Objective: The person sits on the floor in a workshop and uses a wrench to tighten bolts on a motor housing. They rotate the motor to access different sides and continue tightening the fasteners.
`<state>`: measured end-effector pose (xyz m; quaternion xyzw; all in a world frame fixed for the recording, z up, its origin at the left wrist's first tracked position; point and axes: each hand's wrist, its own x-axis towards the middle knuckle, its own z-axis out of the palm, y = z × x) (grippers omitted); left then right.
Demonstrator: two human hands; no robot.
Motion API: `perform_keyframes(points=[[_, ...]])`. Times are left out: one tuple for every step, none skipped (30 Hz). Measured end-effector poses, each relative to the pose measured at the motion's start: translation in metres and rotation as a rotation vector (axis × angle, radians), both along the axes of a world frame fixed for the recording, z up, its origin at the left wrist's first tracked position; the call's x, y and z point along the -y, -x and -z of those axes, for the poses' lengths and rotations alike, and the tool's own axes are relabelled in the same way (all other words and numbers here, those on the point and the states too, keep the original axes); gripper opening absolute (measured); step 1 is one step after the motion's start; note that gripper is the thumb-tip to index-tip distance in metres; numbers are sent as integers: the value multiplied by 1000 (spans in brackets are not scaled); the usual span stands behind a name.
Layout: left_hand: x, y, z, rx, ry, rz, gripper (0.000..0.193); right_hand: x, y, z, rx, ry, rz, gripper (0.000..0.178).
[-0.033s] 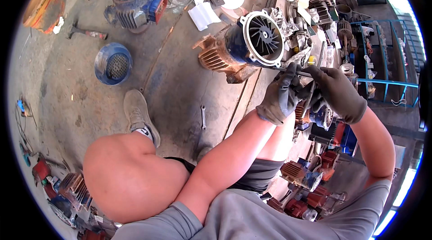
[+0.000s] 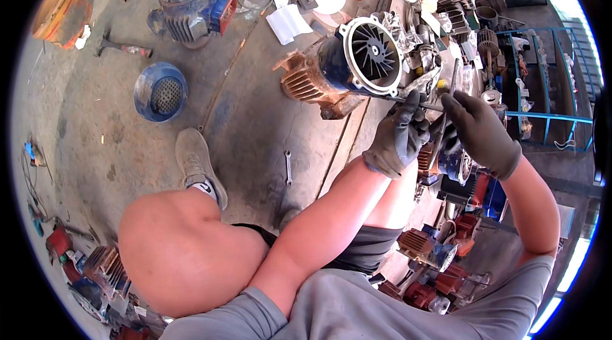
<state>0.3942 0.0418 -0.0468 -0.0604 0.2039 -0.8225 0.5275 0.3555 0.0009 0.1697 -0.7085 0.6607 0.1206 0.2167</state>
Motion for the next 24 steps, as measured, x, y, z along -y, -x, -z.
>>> perform_keyframes(points=[[1, -3, 1, 3, -18, 16, 27, -10, -2, -2, -50, 170, -41, 41], [3, -7, 2, 6, -38, 31, 27, -8, -6, -5, -170, 337, -353, 44], [3, -7, 2, 18, -37, 20, 27, -7, -9, -10, -300, 504, -659, 48], [3, -9, 3, 41, -18, 12, 27, -5, -10, -13, -428, 669, -968, 54], [3, -11, 5, 66, -1, 2, 27, 0, -11, -13, -438, 607, -1149, 56], [0, -10, 2, 80, 26, 16, 27, 7, -12, -11, -425, 461, -1266, 46], [3, -15, 5, 57, 173, -26, 40, 14, -9, -4, -448, 393, -1216, 40], [6, -26, 12, 332, 356, 119, 46, 17, -5, 3, -469, 325, -1165, 34], [8, -61, 8, 605, 536, 271, 53, 19, 2, 8, -440, 312, -1132, 30], [12, -98, 3, 884, 710, 417, 59, 22, 6, 11, -405, 304, -1109, 27], [16, -125, -1, 1054, 849, 503, 74, 24, 9, 16, -372, 294, -1088, 24], [21, -141, 5, 1178, 917, 674, 75, 22, 10, 20, -316, 276, -976, 23], [23, -169, -4, 1256, 917, 735, 72, 15, 12, 26, -258, 253, -860, 22], [21, -185, 6, 1368, 821, 680, 66, 10, 13, 28, -208, 238, -740, 21], [22, -206, -2, 1479, 645, 576, 54, 10, 14, 29, -123, 114, -528, 26], [29, -218, 9, 1617, 499, 402, 43, 8, 6, 29, 6, 25, -203, 31], [32, -233, 26, 1769, 354, 121, 41, 7, -11, 30, 142, -73, 110, 35], [36, -241, 40, 1884, 227, 17, 42, 8, -24, 29, 269, -169, 422, 39], [42, -246, 50, 1987, 103, -94, 43, 8, -28, 23, 302, -199, 454, 41], [47, -245, 59, 2082, -28, -210, 45, 9, -26, 22, 282, -198, 432, 40], [48, -239, 70, 2100, -36, -233, 46, 10, -21, 23, 262, -198, 411, 39], [48, -230, 80, 2116, -40, -254, 47, 10, -16, 21, 239, -195, 395, 38], [47, -222, 90, 2129, -43, -277, 48, 10, -8, 15, 142, -195, 230, 34], [46, -216, 91, 2097, -59, -221, 49, 10, -12, 4, 80, -194, 88, 32]])
